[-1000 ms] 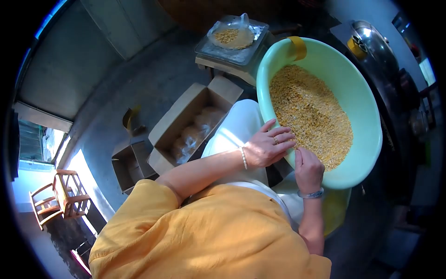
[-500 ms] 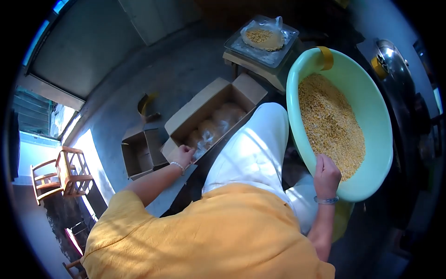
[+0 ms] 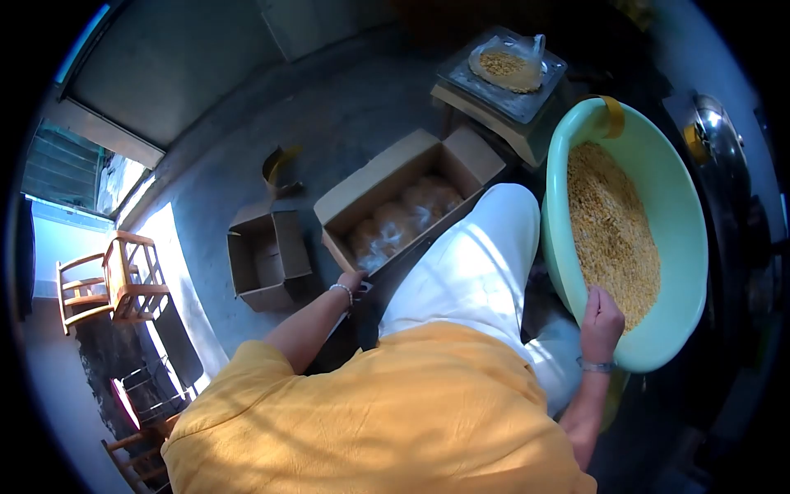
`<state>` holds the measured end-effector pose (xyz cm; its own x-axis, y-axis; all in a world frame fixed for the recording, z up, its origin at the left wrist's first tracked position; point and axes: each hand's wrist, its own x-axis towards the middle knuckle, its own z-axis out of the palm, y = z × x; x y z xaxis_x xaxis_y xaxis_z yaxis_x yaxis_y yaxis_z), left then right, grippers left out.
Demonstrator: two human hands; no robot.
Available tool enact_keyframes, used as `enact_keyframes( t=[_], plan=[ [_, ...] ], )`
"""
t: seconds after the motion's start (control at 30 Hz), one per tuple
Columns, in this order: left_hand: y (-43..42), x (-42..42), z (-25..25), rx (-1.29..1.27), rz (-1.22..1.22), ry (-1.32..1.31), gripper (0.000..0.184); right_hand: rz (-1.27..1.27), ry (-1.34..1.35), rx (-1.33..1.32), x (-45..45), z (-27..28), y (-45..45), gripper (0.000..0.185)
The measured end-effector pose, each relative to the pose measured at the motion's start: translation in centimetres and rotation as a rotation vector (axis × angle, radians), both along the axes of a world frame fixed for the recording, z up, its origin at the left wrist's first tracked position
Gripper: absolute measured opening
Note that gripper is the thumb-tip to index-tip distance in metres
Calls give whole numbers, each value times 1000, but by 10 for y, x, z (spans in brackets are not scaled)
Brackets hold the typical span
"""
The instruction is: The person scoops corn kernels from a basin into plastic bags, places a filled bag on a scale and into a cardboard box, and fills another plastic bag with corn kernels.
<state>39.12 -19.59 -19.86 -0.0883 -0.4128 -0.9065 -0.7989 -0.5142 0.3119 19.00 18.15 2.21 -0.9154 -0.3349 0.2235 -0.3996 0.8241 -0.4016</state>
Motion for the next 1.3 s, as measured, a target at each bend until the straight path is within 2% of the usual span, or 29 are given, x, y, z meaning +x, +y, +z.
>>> enact_keyframes(
  t=[0.07,0.13,0.23,0.3,0.43,0.63,0.67,0.7,0.77,0.83,0.87,1.1,1.3],
  plan=[
    [-5,2,-39,-11,-12,67,38,21,26,-24,-1,-2,0,21],
    [-7,-3,-37,-51,-38,95,30,30,22,-32,-1,-3,1,22],
    [-7,-17,-17,15,329,183,27,26,-7,-13,-3,-3,2,22],
    [-20,-19,-10,-58,203,234,23,27,-14,3,-2,0,2,22],
    [-65,-26,-5,-80,173,270,26,39,-17,-21,-2,0,0,22],
    [-106,-22,5,-159,-11,334,25,53,-14,-8,-4,0,0,22],
    [-113,-18,-24,-320,-99,328,22,51,-10,-2,-5,-1,1,22],
    [-125,-14,-36,-334,-118,356,22,46,-7,4,-4,-1,2,22],
    [-152,-10,-49,-361,-161,414,21,28,-63,16,-6,2,0,21],
    [-175,-26,-35,-346,-234,268,21,12,-86,12,-5,2,1,21],
    [-184,-29,-44,-326,-261,238,20,8,-76,-2,-7,0,1,21],
    [-161,-4,-56,-393,-251,262,21,5,-51,-42,-8,0,-6,23],
    [-90,28,-34,-450,-122,174,13,31,-67,-44,-10,2,-4,21]
  ],
)
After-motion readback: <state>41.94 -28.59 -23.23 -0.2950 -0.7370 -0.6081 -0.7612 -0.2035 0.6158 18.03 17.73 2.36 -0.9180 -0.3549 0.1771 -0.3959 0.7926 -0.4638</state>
